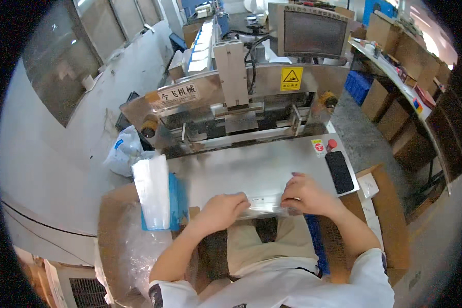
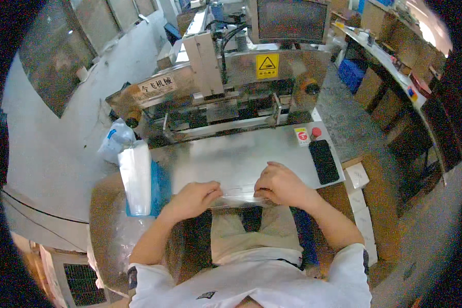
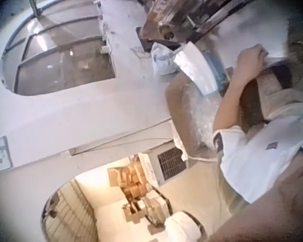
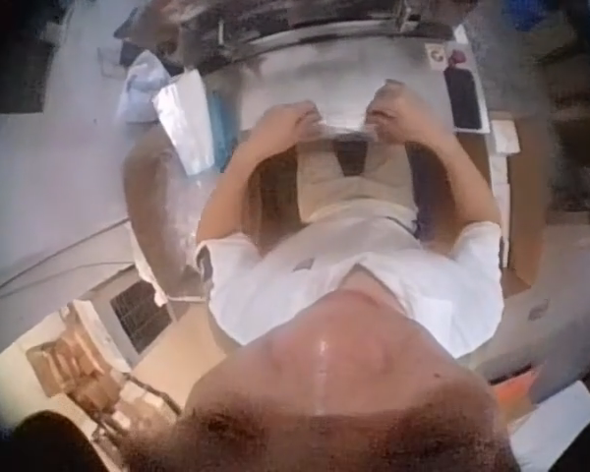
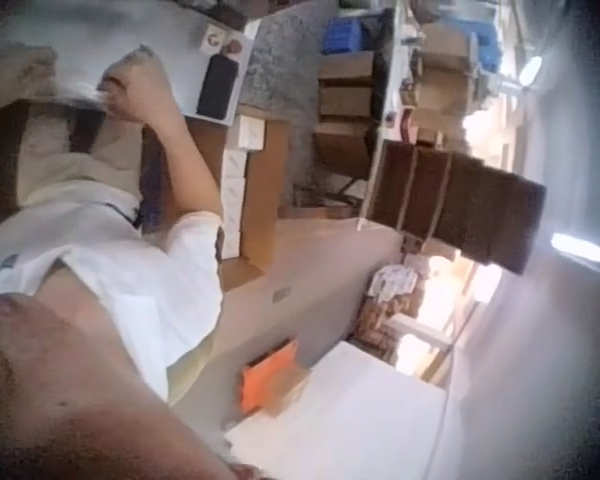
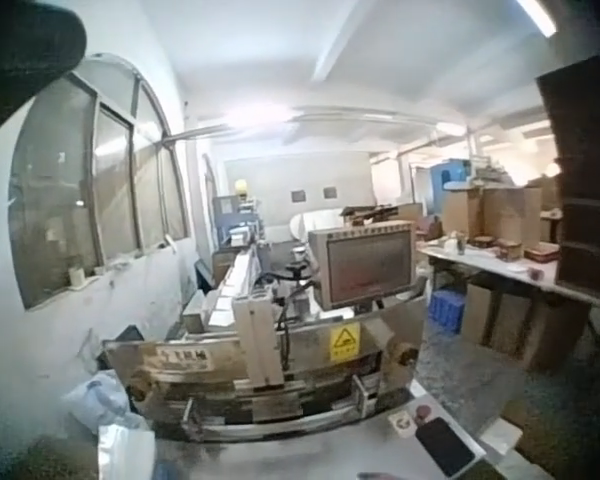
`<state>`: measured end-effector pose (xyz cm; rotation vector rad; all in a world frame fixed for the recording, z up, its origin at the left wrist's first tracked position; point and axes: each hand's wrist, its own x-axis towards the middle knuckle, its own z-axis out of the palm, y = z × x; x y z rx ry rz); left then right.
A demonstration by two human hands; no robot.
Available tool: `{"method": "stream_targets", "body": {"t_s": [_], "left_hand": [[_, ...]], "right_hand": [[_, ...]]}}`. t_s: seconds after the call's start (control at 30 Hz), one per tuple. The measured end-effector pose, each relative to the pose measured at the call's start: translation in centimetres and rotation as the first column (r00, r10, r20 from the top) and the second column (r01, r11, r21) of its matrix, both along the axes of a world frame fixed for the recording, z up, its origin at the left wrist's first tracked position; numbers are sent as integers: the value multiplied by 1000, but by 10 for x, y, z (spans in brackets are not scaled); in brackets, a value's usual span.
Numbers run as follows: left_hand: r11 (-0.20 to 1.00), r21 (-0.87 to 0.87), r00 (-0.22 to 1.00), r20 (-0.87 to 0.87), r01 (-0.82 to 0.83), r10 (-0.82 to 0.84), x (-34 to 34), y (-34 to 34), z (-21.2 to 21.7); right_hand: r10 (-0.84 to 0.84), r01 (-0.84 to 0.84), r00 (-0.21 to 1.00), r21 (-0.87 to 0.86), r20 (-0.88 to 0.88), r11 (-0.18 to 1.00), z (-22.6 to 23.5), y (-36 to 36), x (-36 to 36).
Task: Placing white boxes into plastic film bags and sealing them using an industrial packaging machine.
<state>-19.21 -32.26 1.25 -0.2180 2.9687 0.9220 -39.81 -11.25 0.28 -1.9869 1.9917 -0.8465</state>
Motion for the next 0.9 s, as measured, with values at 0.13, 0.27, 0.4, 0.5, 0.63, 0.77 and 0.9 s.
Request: {"method": "stream_targets", "body": {"t_s": [0.13,0.27,0.4,0.5,0.63,0.77,0.9], "left_hand": [[996,92,997,81,-4,-3,-21,-38,10],[998,65,988,157,-7,-3,-68,-114,-50],[890,435,943,333,-137,-17,-125,-180,-65],[745,603,945,307,-285,113,-163,-214,-57],[775,594,975,175,-216,138,-214,-231,-54],[969,227,945,-282,-101,164,-198,-262,-101],[800,-450,878,-439,-397,189,-184,-175,-99]], "right_hand": [[115,-117,993,-53,-41,992,-2,-33,-32],[32,-36,996,-39,-87,999,-54,-90,-86],[-121,110,992,209,41,972,-82,-141,-130],[-184,162,978,199,100,967,-72,-176,-155],[-323,322,946,125,-9,938,-68,-204,-209],[-133,216,933,227,-334,950,-58,-241,-141],[-276,336,877,91,-393,937,-77,-218,-93]]}}
